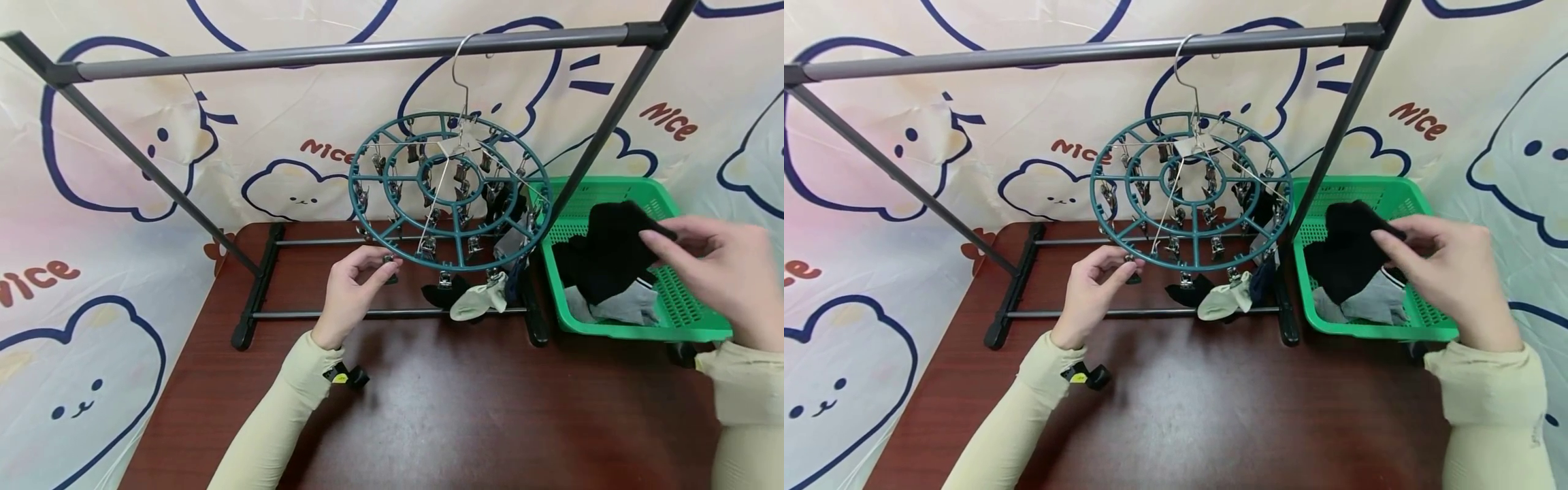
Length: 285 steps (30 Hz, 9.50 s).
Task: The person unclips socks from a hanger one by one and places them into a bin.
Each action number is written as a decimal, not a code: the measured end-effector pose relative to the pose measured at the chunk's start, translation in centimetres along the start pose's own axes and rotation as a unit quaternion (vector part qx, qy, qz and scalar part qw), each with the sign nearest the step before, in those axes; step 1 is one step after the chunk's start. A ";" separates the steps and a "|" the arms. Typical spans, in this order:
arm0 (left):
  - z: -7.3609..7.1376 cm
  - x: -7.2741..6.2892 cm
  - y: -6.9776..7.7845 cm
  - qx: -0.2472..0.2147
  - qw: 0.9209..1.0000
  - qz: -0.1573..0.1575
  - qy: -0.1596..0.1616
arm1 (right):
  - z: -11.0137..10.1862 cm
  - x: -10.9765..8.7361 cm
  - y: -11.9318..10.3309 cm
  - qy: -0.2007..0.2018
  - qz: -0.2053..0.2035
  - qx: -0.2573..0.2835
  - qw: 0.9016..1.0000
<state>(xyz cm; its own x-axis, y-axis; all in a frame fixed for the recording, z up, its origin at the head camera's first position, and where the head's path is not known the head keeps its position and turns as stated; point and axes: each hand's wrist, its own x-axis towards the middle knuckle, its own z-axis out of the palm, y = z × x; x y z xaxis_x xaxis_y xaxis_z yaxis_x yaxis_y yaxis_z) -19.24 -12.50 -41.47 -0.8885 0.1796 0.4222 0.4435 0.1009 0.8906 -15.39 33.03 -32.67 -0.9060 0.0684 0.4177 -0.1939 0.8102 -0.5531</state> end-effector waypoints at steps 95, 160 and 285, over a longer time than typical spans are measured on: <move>0.0 0.0 0.1 -0.036 0.999 -0.022 0.005 | 7.3 7.9 18.1 -0.203 0.311 0.104 0.923; -0.5 -1.1 0.0 0.009 0.999 -0.020 -0.031 | 12.0 -3.4 -6.7 -0.006 -0.322 0.163 0.933; 4.5 -0.5 0.2 0.004 0.997 -0.018 -0.072 | 14.8 -4.5 -12.2 -0.271 -0.249 0.124 0.921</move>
<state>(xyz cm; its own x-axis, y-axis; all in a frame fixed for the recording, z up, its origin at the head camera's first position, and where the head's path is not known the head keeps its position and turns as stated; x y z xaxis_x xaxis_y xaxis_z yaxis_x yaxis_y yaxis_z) -18.20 -8.15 -42.30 -0.8776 0.3151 0.3614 0.4137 0.1168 0.9029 -14.53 14.26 -38.43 -0.7230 -0.6313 0.2807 -0.6558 0.4993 -0.5662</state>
